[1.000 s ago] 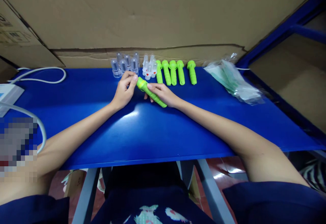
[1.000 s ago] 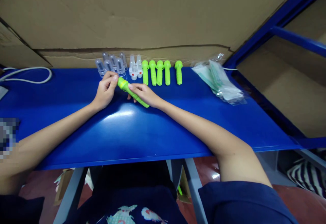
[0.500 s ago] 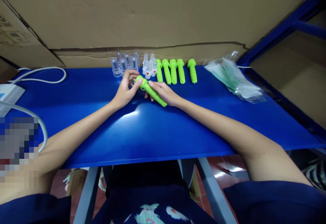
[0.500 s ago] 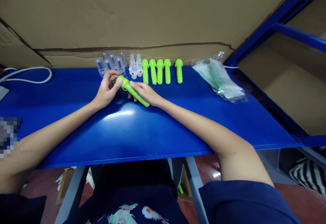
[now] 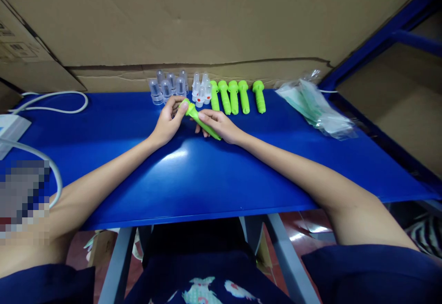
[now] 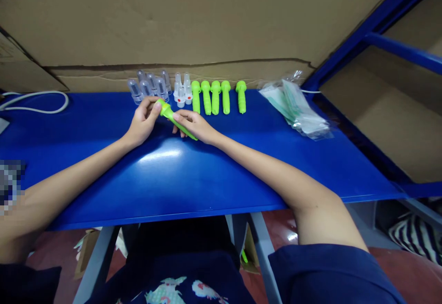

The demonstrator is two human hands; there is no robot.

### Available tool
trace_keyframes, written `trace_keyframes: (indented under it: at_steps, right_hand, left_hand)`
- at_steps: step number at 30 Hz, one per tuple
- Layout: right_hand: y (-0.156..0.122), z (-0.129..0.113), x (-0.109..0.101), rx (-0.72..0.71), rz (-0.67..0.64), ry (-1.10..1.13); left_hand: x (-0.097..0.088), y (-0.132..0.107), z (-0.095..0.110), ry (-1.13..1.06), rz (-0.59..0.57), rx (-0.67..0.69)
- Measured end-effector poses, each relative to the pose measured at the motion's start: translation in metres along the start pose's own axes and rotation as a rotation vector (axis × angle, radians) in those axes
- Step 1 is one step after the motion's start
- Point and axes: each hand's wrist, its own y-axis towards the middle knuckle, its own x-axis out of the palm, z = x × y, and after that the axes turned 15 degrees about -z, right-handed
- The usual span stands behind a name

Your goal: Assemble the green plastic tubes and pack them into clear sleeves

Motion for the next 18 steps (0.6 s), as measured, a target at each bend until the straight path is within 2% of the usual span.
trace_keyframes:
  at_steps: [7, 11, 15, 18]
  right_hand:
    - [0.002, 0.002, 0.002, 0.025, 0.02, -0.007]
    - [0.0, -0.004, 0.0, -0.012, 0.194, -0.11]
    - [-0.004, -0.007, -0.023, -0.004, 0.411, -0.327]
    - [-0.005, 0.0, -0.049, -0.008, 0.489, -0.464]
  left_hand:
    - [0.0, 0.0, 0.002, -0.009, -0.025, -0.011]
    - [-0.001, 0.0, 0.001, -0.006, 0.012, -0.041]
    - [-0.002, 0.002, -0.006, -0.015, 0.011, -0.052]
    - [0.0, 0.003, -0.007, -0.018, 0.015, -0.051]
